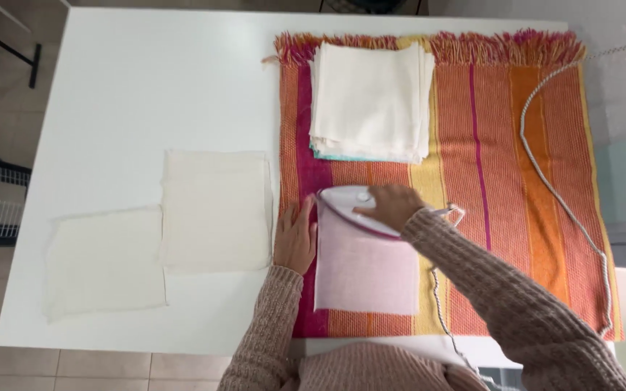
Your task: Ironing small rectangular pieces of white fabric on a table.
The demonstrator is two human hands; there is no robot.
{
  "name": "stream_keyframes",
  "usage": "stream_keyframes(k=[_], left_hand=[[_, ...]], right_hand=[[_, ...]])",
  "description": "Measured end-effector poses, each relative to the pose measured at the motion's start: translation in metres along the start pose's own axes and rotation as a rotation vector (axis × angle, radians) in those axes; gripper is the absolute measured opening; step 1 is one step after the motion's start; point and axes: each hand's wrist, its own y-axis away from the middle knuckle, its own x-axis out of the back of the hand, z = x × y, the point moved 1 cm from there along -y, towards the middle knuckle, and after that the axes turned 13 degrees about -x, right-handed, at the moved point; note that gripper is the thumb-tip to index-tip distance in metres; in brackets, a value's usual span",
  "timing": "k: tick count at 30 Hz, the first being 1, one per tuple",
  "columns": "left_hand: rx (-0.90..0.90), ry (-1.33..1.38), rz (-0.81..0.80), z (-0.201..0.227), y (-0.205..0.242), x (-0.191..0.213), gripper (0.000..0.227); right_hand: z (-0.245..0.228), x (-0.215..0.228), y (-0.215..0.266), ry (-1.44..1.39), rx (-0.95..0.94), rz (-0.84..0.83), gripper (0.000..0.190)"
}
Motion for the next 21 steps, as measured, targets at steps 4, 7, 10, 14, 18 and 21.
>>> stream_keyframes(k=[4, 7, 10, 14, 18, 21], left_hand=[[-0.061, 0.015, -0.216, -0.002, 0.003, -0.009, 0.062], [-0.053, 0.011, -0.279, 0.0, -0.002, -0.006, 0.065], [-0.033, 0.015, -0.302, 0.002, 0.002, -0.005, 0.066], [-0.017, 0.035, -0.317, 0.0, 0.003, -0.013, 0.068], [-0.036, 0.024, -0.304, -0.005, 0.001, -0.021, 0.068], [-0.008, -0.002, -0.317, -0.018, -0.008, -0.036, 0.062]], right_hand=[[0.026, 0.055, 0.014, 0.052, -0.129, -0.114, 0.07], [0.059, 0.065, 0.028, 0.091, -0.242, -0.26, 0.074], [0.095, 0.057, 0.042, 0.117, -0.361, -0.27, 0.075], [0.14, 0.057, 0.053, 0.133, -0.532, -0.359, 0.078], [0.184, 0.057, 0.069, 0.145, -0.604, -0.281, 0.082], [0.211, 0.063, 0.066, 0.037, -0.69, -0.251, 0.074]])
